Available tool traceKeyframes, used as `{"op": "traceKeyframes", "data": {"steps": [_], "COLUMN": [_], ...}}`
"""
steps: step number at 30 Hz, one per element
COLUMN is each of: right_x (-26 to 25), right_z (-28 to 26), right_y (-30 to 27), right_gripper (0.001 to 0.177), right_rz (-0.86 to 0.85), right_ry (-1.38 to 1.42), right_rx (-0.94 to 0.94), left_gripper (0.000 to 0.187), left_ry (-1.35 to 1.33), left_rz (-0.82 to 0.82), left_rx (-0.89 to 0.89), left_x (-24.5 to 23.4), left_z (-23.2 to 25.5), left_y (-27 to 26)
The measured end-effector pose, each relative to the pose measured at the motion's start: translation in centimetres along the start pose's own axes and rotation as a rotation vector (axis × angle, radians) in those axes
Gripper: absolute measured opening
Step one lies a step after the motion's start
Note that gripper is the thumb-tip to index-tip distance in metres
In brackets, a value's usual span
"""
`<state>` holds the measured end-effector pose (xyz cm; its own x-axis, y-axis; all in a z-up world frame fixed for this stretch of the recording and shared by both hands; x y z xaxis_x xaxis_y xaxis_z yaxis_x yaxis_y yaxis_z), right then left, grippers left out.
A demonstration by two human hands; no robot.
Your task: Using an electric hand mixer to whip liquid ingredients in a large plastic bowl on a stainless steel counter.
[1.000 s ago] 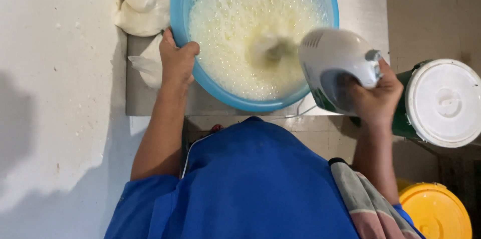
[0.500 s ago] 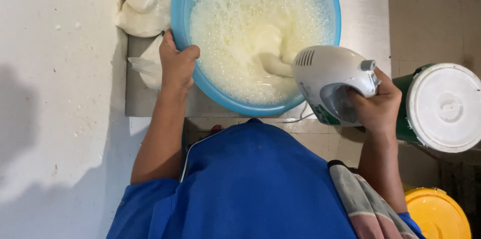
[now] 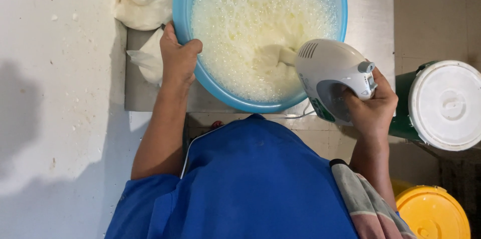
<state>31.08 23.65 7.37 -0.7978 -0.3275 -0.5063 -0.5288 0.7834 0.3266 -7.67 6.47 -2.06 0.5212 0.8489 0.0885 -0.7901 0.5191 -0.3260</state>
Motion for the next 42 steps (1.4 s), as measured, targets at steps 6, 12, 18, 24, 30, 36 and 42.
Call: {"op": "traceKeyframes", "data": {"steps": [6,12,18,24,30,36,42], "right_x": [0.1,-0.6,-0.8,-0.9,-1.7,-1.4,-0.3], "right_z": [-0.2,1.5,2.2,2.3,4.1,4.1,1.5], "right_y": [-0.3,-0.9,-0.8,-0.6,-0.1,1.7,2.5], "right_gripper": [0.041,0.03,0.042,0.042,0.046,0.037,0.039], "right_rz": [-0.024,0.005,-0.008,-0.042,-0.055,-0.092,-0.169], "right_ry": [0.016,-0.006,-0.024,-0.034,-0.071,0.032,0.09], "right_rx": [-0.045,0.0,0.023,-0.011,-0.003,-0.103,-0.14], "left_gripper": [0.051,0.048,0.041,0.051,0.034,0.036,0.036], "left_ry": [-0.023,-0.009,0.002,-0.029,-0.03,-0.059,-0.066], "left_rz": [0.022,0.027,0.04,0.079,0.102,0.122,0.194], "left_rx": [-0.005,0.003,0.042,0.04,0.033,0.038,-0.085], "left_x": [-0.5,-0.5,-0.6,-0.9,-1.1,-1.3,-2.3], "left_z": [-0.7,-0.5,0.0,-0.3,-0.6,-0.2,-1.7], "left_y": [0.1,-0.3,-1.0,-1.9,-3.3,-3.9,-3.5]}}
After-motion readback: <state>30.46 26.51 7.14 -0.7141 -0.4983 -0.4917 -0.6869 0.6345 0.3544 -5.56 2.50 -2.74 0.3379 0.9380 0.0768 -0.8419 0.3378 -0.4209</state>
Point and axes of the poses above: each hand's wrist, its own y-axis towards the middle knuckle, its own x-axis out of the palm, z = x × y, the point moved 10 cm from there along y, towards the middle knuckle, and after that the axes turned 5 degrees about -x, right-handed, at the moved point
